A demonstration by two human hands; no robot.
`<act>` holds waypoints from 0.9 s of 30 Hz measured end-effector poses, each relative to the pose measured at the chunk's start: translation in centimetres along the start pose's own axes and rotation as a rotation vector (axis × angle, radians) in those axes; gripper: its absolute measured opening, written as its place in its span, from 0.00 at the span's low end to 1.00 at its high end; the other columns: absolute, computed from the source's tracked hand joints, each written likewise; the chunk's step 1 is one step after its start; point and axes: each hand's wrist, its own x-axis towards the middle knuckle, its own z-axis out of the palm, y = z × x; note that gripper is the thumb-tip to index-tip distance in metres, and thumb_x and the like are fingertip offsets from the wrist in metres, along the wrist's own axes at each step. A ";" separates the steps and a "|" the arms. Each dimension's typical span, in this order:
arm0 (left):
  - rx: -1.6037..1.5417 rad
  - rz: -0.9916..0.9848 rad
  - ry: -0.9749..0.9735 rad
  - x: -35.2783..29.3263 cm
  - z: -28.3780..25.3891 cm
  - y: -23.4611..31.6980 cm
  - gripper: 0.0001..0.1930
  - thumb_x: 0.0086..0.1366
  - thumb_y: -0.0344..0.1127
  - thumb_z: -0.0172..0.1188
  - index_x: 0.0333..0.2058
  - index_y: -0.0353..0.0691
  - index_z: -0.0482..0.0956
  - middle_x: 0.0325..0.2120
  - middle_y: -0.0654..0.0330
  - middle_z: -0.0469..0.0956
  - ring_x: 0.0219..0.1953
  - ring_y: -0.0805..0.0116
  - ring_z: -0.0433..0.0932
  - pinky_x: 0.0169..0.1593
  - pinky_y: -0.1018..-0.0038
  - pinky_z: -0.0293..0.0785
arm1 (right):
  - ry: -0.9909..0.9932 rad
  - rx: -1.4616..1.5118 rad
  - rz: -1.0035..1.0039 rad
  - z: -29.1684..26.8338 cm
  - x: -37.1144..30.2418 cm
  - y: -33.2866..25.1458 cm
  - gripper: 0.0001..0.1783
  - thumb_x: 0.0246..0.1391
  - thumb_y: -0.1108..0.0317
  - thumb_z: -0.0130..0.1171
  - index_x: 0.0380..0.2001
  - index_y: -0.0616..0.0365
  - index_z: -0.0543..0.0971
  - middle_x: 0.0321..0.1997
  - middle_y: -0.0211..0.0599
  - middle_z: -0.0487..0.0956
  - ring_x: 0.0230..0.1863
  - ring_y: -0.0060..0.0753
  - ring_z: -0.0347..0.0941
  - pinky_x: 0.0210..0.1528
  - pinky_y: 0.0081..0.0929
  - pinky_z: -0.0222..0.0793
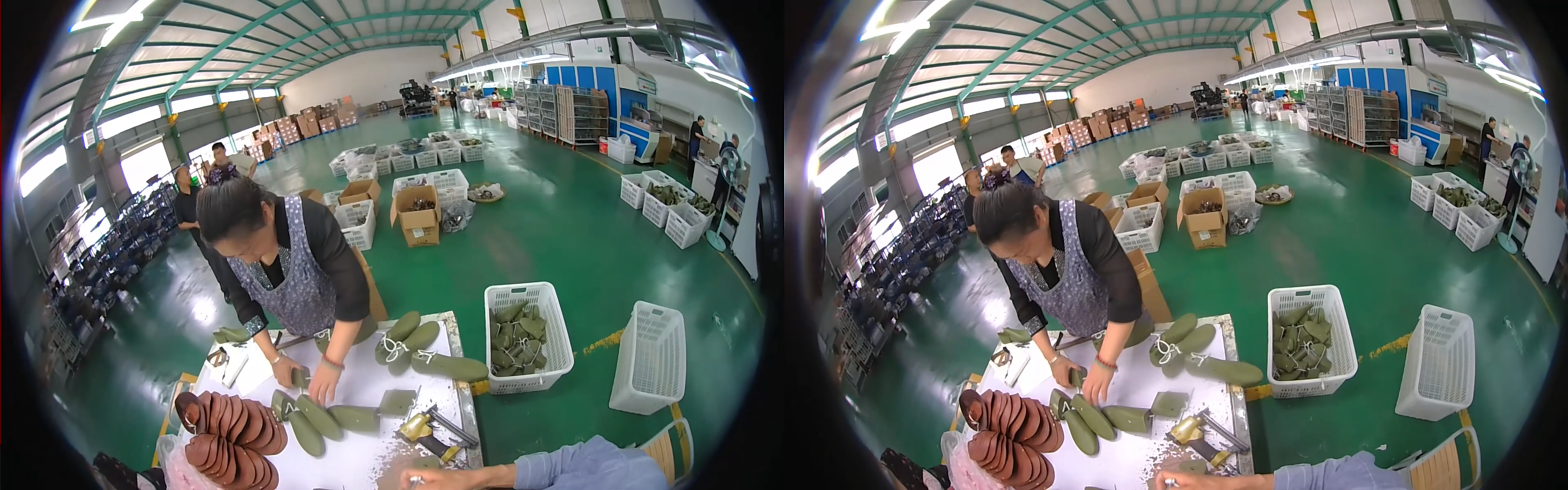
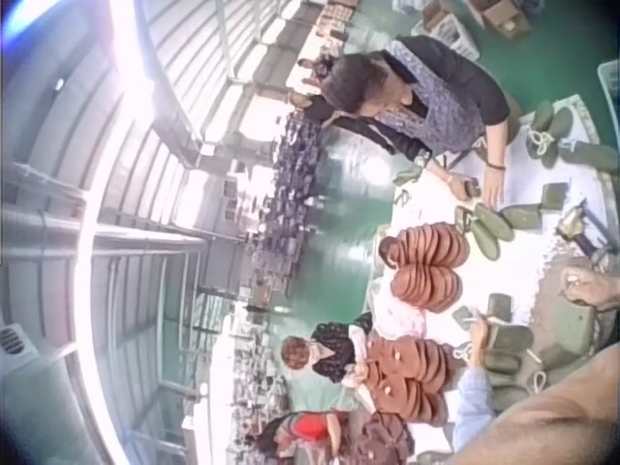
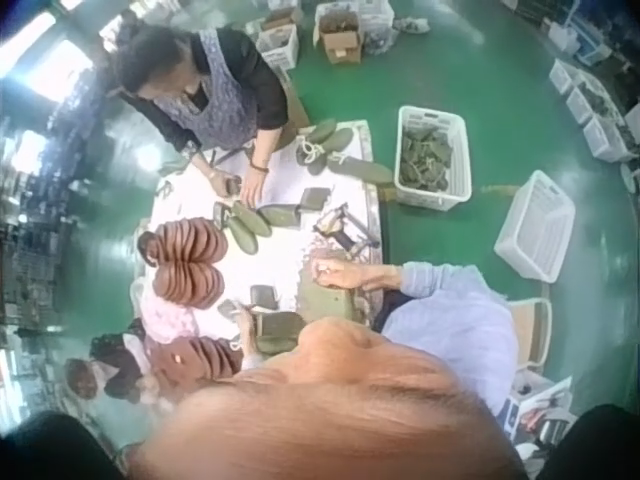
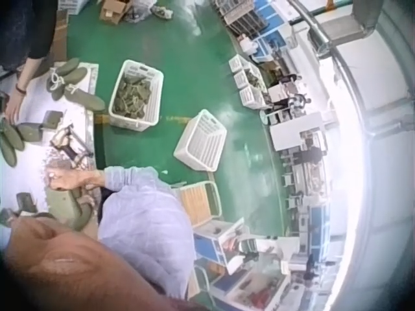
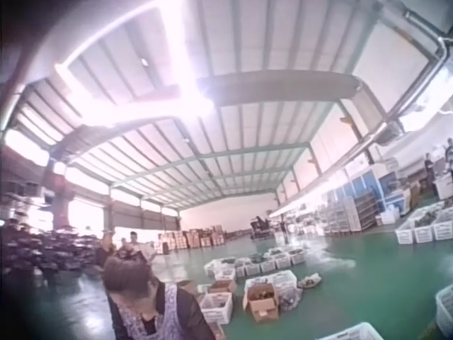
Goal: Assembling shoe uppers on lasts and tying laces in a manufacturing facility.
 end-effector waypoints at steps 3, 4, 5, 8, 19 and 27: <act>-0.089 -0.234 0.272 2.8 -1.8 -6.8 0.34 0.70 0.60 0.34 0.49 0.34 0.77 0.33 0.53 0.80 0.35 0.64 0.76 0.41 0.66 0.72 | 0.026 0.008 0.022 1.0 -0.6 -1.8 0.05 0.58 0.70 0.49 0.39 0.52 0.70 0.31 0.23 0.68 0.32 0.14 0.62 0.34 0.15 0.59; -0.118 -0.313 0.359 3.4 -2.0 -8.5 0.34 0.70 0.60 0.35 0.49 0.35 0.77 0.32 0.54 0.80 0.34 0.65 0.76 0.41 0.66 0.72 | 0.081 0.099 0.017 0.7 -0.3 -1.4 0.06 0.58 0.70 0.49 0.39 0.52 0.70 0.32 0.23 0.69 0.33 0.15 0.62 0.35 0.16 0.60; -0.111 -0.315 0.364 2.8 -1.6 -7.9 0.34 0.70 0.60 0.35 0.49 0.35 0.77 0.32 0.54 0.80 0.34 0.65 0.76 0.41 0.66 0.72 | 0.132 0.203 0.010 0.0 -0.5 -0.9 0.06 0.58 0.70 0.49 0.40 0.52 0.70 0.33 0.24 0.69 0.35 0.15 0.62 0.37 0.17 0.61; 0.380 0.201 0.209 -2.6 1.9 4.3 0.25 0.66 0.48 0.51 0.55 0.36 0.72 0.36 0.53 0.78 0.38 0.62 0.74 0.47 0.65 0.70 | 0.068 -0.073 -0.203 -0.8 0.2 2.2 0.08 0.59 0.71 0.48 0.42 0.55 0.70 0.36 0.27 0.70 0.39 0.19 0.64 0.42 0.20 0.63; 0.017 0.519 0.182 -15.2 14.2 11.4 0.32 0.54 0.31 0.64 0.58 0.36 0.65 0.48 0.44 0.70 0.51 0.46 0.68 0.56 0.59 0.65 | -0.429 0.027 0.077 3.7 2.0 0.2 0.09 0.55 0.69 0.54 0.39 0.58 0.72 0.38 0.30 0.74 0.41 0.21 0.66 0.44 0.24 0.64; 0.276 0.422 0.489 -16.7 16.5 8.4 0.32 0.53 0.31 0.64 0.58 0.36 0.64 0.50 0.43 0.68 0.53 0.44 0.67 0.56 0.59 0.64 | -0.386 -0.007 0.038 0.5 1.9 2.9 0.13 0.58 0.66 0.55 0.44 0.58 0.73 0.41 0.32 0.74 0.43 0.23 0.67 0.46 0.27 0.65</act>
